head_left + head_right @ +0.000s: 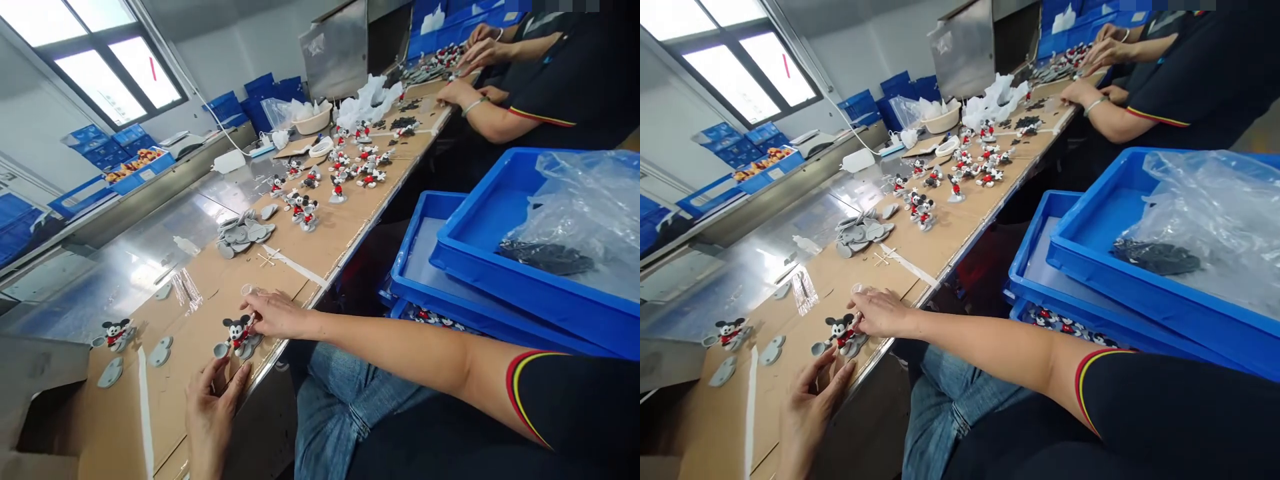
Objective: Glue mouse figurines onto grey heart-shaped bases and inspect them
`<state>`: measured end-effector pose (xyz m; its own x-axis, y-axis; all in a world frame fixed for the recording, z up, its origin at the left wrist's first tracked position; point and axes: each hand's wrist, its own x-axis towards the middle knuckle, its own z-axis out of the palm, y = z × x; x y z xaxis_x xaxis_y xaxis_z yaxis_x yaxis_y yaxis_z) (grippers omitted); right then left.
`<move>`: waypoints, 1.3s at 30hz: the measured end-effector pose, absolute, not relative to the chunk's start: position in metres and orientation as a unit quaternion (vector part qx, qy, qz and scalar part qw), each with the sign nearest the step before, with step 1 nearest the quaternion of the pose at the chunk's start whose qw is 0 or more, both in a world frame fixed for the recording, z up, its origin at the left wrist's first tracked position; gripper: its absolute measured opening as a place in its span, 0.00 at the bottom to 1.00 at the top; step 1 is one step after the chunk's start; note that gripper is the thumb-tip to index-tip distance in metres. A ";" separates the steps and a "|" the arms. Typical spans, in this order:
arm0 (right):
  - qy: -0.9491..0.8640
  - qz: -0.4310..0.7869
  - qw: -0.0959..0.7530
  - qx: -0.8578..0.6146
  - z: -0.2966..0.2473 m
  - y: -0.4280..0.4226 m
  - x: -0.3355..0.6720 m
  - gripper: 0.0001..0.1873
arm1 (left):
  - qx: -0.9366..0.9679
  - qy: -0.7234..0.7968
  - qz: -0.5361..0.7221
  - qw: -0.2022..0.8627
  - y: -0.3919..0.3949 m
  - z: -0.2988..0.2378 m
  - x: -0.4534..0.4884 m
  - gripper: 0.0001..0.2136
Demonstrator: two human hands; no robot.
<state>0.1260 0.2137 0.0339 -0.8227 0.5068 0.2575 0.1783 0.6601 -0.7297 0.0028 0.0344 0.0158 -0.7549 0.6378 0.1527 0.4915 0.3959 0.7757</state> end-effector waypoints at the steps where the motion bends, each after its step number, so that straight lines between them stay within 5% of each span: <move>1: -0.882 0.365 0.226 -0.193 0.033 0.214 0.126 0.20 | 0.347 0.830 0.430 0.078 0.034 0.014 0.003 0.28; 18: -0.874 0.375 0.215 -0.220 0.036 0.210 0.127 0.21 | 0.397 0.796 0.455 0.038 0.048 0.004 0.005 0.23; 39: -0.865 0.379 0.202 -0.259 0.043 0.207 0.127 0.20 | 0.344 0.789 0.481 0.168 0.043 0.005 -0.006 0.26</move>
<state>0.1269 0.2068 0.0433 -0.7849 0.6004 0.1532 0.2946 0.5790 -0.7602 -0.0063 0.0427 0.0055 -0.7062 0.7049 0.0656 0.3815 0.3009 0.8740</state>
